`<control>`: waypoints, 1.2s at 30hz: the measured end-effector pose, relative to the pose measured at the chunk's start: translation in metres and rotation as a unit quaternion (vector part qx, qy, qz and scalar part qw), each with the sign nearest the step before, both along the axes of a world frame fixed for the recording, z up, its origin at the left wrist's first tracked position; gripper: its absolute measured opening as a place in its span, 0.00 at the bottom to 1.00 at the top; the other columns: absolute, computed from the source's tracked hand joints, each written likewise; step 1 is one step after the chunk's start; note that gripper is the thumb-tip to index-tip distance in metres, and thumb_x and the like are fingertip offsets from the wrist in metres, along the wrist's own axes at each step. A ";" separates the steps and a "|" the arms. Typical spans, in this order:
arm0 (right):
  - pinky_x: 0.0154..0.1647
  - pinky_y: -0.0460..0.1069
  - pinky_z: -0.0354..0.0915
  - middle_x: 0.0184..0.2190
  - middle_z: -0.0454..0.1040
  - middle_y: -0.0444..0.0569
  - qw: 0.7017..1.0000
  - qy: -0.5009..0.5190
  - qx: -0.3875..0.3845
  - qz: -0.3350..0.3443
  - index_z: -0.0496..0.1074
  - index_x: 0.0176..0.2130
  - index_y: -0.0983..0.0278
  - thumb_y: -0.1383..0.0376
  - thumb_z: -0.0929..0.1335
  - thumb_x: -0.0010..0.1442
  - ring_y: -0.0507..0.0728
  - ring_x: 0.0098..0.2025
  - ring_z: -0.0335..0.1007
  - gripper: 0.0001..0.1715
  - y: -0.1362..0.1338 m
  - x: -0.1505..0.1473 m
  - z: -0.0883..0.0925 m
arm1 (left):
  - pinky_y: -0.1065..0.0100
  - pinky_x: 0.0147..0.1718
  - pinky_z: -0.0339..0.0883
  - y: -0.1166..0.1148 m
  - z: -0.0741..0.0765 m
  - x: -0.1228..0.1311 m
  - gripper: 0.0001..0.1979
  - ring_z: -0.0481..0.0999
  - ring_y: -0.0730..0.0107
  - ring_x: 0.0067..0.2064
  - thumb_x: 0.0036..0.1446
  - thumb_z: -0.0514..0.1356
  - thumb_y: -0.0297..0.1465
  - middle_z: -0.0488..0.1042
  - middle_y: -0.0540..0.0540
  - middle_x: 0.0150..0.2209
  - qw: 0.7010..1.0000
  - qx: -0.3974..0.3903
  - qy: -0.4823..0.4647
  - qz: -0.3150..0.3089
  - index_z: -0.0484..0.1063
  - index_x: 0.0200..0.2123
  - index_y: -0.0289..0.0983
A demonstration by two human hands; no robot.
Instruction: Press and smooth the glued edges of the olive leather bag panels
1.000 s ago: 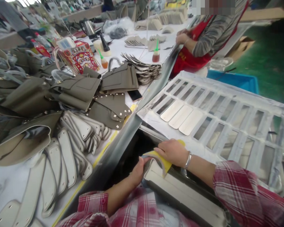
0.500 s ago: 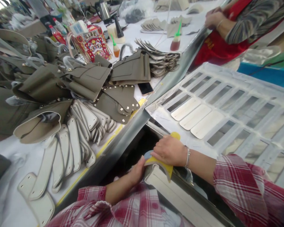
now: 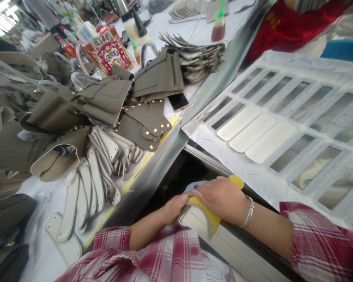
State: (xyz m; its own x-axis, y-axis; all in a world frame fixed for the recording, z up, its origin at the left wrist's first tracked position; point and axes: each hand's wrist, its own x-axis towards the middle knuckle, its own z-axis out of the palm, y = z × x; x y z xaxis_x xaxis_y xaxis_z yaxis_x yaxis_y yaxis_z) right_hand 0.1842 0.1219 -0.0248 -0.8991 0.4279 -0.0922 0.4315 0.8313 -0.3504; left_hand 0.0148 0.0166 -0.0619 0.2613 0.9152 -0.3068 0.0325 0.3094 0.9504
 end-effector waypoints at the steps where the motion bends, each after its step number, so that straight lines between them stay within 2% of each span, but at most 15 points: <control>1: 0.29 0.52 0.47 0.26 0.73 0.49 1.000 0.009 0.000 -0.013 0.71 0.30 0.63 0.58 0.53 0.68 0.56 0.29 0.68 0.26 -0.004 0.004 -0.001 | 0.62 0.52 0.59 0.002 0.002 0.001 0.26 0.69 0.61 0.49 0.64 0.41 0.43 0.70 0.43 0.49 1.000 -0.001 0.000 -0.006 0.67 0.52 0.34; 7: 0.29 0.53 0.51 0.26 0.73 0.52 0.996 0.005 -0.006 -0.092 0.72 0.31 0.65 0.60 0.55 0.67 0.58 0.29 0.68 0.23 -0.028 0.023 0.002 | 0.62 0.53 0.57 0.011 0.012 0.007 0.24 0.66 0.58 0.53 0.64 0.44 0.43 0.68 0.42 0.51 0.998 0.014 -0.005 -0.058 0.66 0.52 0.35; 10: 0.31 0.52 0.55 0.30 0.75 0.54 0.991 -0.031 -0.032 -0.125 0.73 0.36 0.66 0.60 0.54 0.67 0.59 0.32 0.70 0.23 -0.040 0.026 0.010 | 0.61 0.55 0.55 0.012 0.014 0.000 0.22 0.65 0.59 0.54 0.63 0.46 0.42 0.67 0.42 0.53 0.996 0.028 0.002 -0.086 0.65 0.54 0.36; 12: 0.32 0.52 0.57 0.29 0.75 0.53 0.987 -0.051 -0.024 -0.153 0.73 0.35 0.65 0.60 0.54 0.67 0.60 0.32 0.70 0.24 -0.047 0.030 0.018 | 0.60 0.54 0.56 0.015 0.015 -0.008 0.23 0.65 0.59 0.54 0.63 0.47 0.43 0.67 0.42 0.54 0.992 0.032 -0.009 -0.120 0.65 0.54 0.37; 15: 0.33 0.52 0.60 0.28 0.74 0.53 0.961 -0.068 -0.052 -0.262 0.71 0.31 0.65 0.56 0.53 0.66 0.60 0.32 0.70 0.26 -0.061 0.044 0.037 | 0.60 0.55 0.55 0.022 0.016 -0.020 0.25 0.65 0.60 0.54 0.64 0.43 0.44 0.67 0.43 0.54 0.987 0.033 -0.024 -0.155 0.66 0.53 0.36; 17: 0.34 0.52 0.61 0.29 0.74 0.52 0.930 -0.038 -0.123 -0.345 0.70 0.31 0.64 0.54 0.53 0.65 0.59 0.32 0.70 0.26 -0.079 0.055 0.052 | 0.60 0.57 0.54 0.025 0.016 -0.026 0.25 0.65 0.60 0.55 0.64 0.43 0.45 0.68 0.43 0.53 0.987 0.037 -0.025 -0.156 0.67 0.52 0.36; 19: 0.34 0.51 0.63 0.31 0.74 0.51 0.889 0.022 -0.219 -0.402 0.69 0.32 0.63 0.52 0.57 0.61 0.58 0.32 0.69 0.22 -0.103 0.062 0.065 | 0.60 0.56 0.55 0.027 0.014 -0.032 0.24 0.66 0.59 0.54 0.61 0.49 0.45 0.70 0.42 0.52 0.989 0.042 -0.004 -0.140 0.69 0.50 0.35; 22: 0.32 0.49 0.64 0.33 0.74 0.50 0.796 0.137 -0.366 -0.461 0.68 0.36 0.63 0.49 0.62 0.56 0.57 0.33 0.69 0.21 -0.146 0.055 0.073 | 0.62 0.49 0.62 0.023 0.012 -0.040 0.23 0.70 0.60 0.49 0.57 0.55 0.44 0.69 0.40 0.52 0.994 0.049 0.043 -0.092 0.70 0.49 0.34; 24: 0.29 0.48 0.63 0.31 0.74 0.49 0.747 0.185 -0.420 -0.480 0.68 0.36 0.64 0.48 0.63 0.55 0.56 0.30 0.68 0.23 -0.172 0.040 0.069 | 0.65 0.37 0.68 0.018 0.012 -0.045 0.25 0.74 0.66 0.36 0.57 0.54 0.44 0.69 0.39 0.50 0.995 0.040 0.050 -0.072 0.67 0.52 0.35; 26: 0.25 0.47 0.59 0.26 0.72 0.47 0.736 0.191 -0.414 -0.501 0.67 0.31 0.65 0.47 0.63 0.53 0.54 0.26 0.65 0.23 -0.191 0.020 0.059 | 0.69 0.23 0.64 0.012 0.014 -0.047 0.27 0.69 0.74 0.22 0.58 0.52 0.46 0.75 0.41 0.39 0.995 0.002 0.031 -0.091 0.63 0.56 0.37; 28: 0.23 0.46 0.56 0.23 0.69 0.46 0.727 0.195 -0.399 -0.524 0.66 0.26 0.65 0.46 0.64 0.51 0.52 0.24 0.61 0.24 -0.203 0.000 0.047 | 0.72 0.18 0.59 0.007 0.017 -0.047 0.29 0.65 0.75 0.17 0.58 0.51 0.47 0.73 0.48 0.25 0.991 -0.038 -0.007 -0.127 0.59 0.59 0.40; 30: 0.22 0.45 0.55 0.22 0.69 0.45 0.693 0.233 -0.415 -0.542 0.65 0.26 0.65 0.46 0.65 0.50 0.51 0.23 0.60 0.24 -0.209 -0.018 0.034 | 0.72 0.19 0.59 0.006 0.017 -0.047 0.30 0.67 0.72 0.18 0.58 0.51 0.49 0.68 0.51 0.19 0.986 -0.051 -0.041 -0.151 0.57 0.60 0.42; 31: 0.20 0.45 0.54 0.21 0.68 0.44 0.671 0.255 -0.429 -0.549 0.64 0.25 0.64 0.45 0.65 0.50 0.50 0.22 0.59 0.24 -0.210 -0.027 0.028 | 0.72 0.20 0.60 0.007 0.016 -0.047 0.30 0.68 0.71 0.19 0.58 0.50 0.50 0.68 0.51 0.19 0.986 -0.044 -0.047 -0.152 0.58 0.60 0.42; 33: 0.17 0.45 0.52 0.16 0.65 0.42 0.632 0.289 -0.453 -0.559 0.63 0.25 0.64 0.44 0.65 0.49 0.49 0.17 0.56 0.25 -0.210 -0.042 0.015 | 0.70 0.23 0.62 0.009 0.012 -0.048 0.29 0.70 0.71 0.21 0.58 0.48 0.51 0.73 0.48 0.26 0.989 -0.021 -0.047 -0.137 0.62 0.57 0.42; 36: 0.16 0.44 0.52 0.13 0.64 0.41 0.581 0.304 -0.507 -0.559 0.64 0.26 0.64 0.44 0.67 0.46 0.48 0.14 0.56 0.26 -0.206 -0.062 0.001 | 0.66 0.33 0.65 0.011 0.003 -0.047 0.30 0.72 0.68 0.32 0.60 0.44 0.52 0.73 0.41 0.46 0.995 0.032 -0.074 -0.056 0.69 0.51 0.37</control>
State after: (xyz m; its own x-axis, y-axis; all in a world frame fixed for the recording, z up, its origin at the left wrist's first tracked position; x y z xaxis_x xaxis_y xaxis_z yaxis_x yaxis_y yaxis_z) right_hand 0.1217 -0.0843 -0.0243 -0.1091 0.7790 -0.6174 0.0424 -0.6169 -0.7859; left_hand -0.0321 0.0275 -0.0592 0.4001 0.8945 -0.1995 -0.0790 0.2506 0.9649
